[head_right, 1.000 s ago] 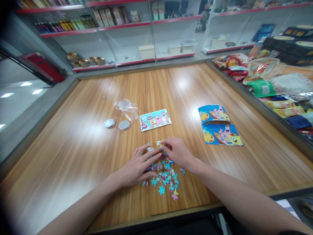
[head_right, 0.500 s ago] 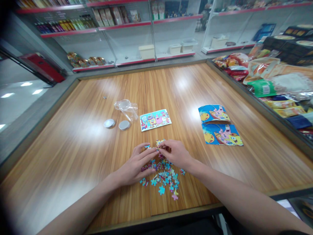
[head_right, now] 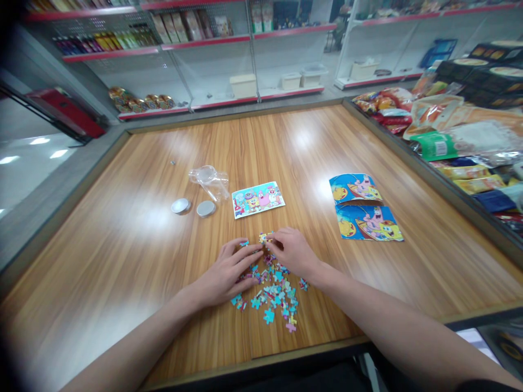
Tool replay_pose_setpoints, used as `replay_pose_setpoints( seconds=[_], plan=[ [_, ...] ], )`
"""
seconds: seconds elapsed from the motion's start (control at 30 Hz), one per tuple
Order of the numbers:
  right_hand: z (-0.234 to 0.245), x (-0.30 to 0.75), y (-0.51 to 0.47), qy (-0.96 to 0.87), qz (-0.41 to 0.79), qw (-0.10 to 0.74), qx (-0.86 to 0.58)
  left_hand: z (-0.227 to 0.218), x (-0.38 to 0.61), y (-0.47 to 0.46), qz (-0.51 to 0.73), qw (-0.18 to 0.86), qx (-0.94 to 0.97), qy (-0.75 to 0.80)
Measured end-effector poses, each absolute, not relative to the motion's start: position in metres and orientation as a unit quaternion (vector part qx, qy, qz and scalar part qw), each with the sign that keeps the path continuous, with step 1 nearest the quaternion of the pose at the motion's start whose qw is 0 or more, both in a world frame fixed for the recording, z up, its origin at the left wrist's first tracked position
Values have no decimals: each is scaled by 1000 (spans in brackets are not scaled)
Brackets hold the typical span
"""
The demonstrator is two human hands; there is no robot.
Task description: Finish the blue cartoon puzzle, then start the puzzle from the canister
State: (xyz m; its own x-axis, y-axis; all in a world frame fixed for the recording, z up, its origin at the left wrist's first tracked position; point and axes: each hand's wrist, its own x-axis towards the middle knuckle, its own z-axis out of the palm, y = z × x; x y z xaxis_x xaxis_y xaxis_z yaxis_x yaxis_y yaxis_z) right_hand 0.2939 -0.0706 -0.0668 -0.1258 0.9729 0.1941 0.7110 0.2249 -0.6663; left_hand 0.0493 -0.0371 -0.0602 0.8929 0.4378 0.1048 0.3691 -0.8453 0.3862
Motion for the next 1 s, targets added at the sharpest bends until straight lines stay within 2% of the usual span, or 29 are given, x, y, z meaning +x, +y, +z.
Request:
replay_pose_setpoints(
  seconds=[0.17, 0.63, 1.0],
  plan=[
    [-70, 301, -71, -726, 197, 314, -579, -59, 49, -36, 98, 179, 956, 211],
    [-70, 302, -73, -767, 178, 257, -560, -60, 48, -36, 105, 168, 960, 197],
    [-72, 304, -72, -773, 163, 238, -565, -61, 48, -34, 61, 151, 969, 186]
  ],
)
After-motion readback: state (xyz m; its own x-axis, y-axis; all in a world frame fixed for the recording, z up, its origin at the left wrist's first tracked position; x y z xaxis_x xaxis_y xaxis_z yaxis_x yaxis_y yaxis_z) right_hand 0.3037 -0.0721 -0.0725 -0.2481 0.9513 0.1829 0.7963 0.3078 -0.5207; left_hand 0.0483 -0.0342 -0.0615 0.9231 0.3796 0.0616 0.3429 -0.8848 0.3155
